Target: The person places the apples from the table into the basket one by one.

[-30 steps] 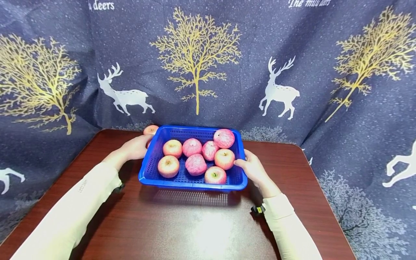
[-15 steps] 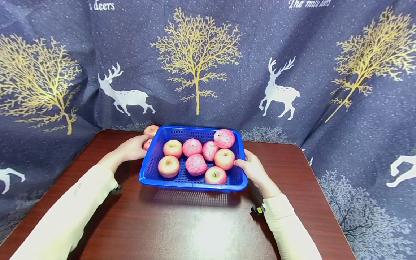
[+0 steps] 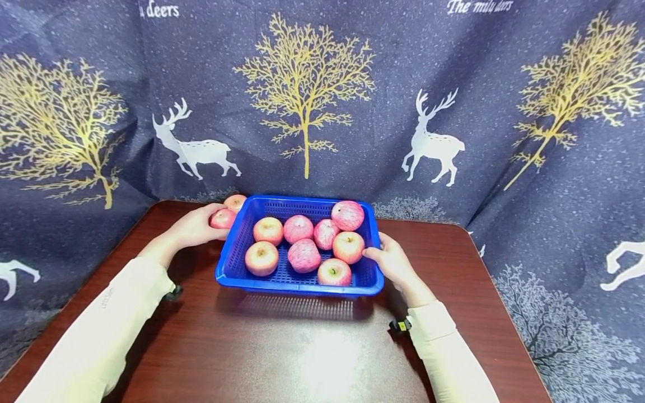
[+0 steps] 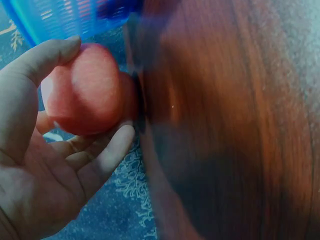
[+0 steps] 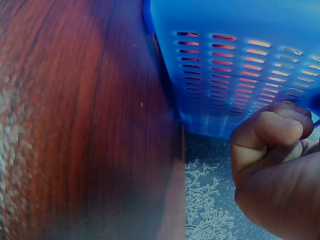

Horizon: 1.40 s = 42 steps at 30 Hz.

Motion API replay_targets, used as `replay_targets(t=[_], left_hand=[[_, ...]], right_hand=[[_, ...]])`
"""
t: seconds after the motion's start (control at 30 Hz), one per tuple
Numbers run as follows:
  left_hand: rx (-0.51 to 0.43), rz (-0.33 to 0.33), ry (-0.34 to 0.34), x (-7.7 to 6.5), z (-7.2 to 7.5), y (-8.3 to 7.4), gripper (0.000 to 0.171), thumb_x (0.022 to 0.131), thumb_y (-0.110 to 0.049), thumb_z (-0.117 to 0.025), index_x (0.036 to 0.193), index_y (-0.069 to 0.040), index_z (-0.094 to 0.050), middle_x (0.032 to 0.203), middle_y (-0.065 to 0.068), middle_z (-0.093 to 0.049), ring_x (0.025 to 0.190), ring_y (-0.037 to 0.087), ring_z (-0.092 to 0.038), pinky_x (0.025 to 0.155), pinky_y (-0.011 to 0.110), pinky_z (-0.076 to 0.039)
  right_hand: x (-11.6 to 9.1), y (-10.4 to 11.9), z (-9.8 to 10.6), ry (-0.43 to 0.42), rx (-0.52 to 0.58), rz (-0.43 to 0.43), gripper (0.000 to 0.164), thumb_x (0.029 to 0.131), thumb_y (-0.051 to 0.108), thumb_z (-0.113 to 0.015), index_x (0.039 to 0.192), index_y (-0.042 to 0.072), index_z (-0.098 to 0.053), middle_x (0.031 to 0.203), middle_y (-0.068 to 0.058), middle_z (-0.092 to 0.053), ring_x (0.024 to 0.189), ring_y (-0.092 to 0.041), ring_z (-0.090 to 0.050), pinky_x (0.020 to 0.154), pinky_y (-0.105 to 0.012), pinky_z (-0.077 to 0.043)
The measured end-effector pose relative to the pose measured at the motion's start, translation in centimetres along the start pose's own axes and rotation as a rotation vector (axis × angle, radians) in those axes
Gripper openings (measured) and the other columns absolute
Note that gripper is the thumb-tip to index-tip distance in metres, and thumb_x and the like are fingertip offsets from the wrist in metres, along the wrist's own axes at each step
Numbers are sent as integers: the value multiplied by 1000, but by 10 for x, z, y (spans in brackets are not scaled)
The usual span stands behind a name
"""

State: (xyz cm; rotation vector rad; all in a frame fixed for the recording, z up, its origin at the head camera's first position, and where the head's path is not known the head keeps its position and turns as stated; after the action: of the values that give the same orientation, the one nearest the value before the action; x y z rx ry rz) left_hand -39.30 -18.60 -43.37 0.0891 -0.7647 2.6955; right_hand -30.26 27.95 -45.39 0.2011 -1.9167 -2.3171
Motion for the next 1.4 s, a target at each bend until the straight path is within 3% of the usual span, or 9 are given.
replay_targets(t=[0.3, 0.67, 1.03, 1.4], left_hand=[[-38, 57, -64, -6, 19, 10, 79, 75, -61, -77, 134, -15, -50, 117, 7, -62, 99, 25, -59, 89, 47, -46], [-70, 130, -211, -11, 38, 15, 77, 76, -62, -74, 133, -15, -50, 121, 10, -60, 104, 28, -57, 90, 50, -44], [-85, 129, -335, -12, 58, 8, 85, 78, -65, -71, 141, -12, -46, 132, 15, -56, 114, 33, -53, 96, 53, -40], [-117, 127, -406, -10, 71, -5, 85, 76, -70, -68, 143, -22, -46, 134, 9, -55, 114, 30, -52, 97, 52, -39]], right_hand=[[0, -1, 1, -4, 7, 2, 48, 90, 8, -60, 135, 0, -46, 119, -26, -61, 96, -40, -65, 74, -50, -54], [1, -2, 0, 0, 12, 5, 49, 90, 9, -60, 136, -1, -45, 119, -26, -61, 98, -41, -65, 75, -49, -54], [0, -2, 0, -7, 27, 1, 49, 90, 9, -60, 137, 0, -45, 120, -26, -61, 99, -42, -64, 76, -49, -54], [1, -2, 0, -14, 25, -5, 49, 90, 8, -61, 135, 0, -47, 119, -26, -61, 98, -40, -65, 76, -49, -54]])
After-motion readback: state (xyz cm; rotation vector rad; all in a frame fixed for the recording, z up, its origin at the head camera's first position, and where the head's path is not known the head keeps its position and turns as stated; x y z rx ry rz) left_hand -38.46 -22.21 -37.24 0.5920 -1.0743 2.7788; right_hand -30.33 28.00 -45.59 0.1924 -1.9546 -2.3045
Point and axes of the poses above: each hand's wrist, its own x-axis towards the middle knuckle, its own z-axis out of the back of the hand, y = z × x, the point moved 8 cm from there along x, towards the middle knuckle
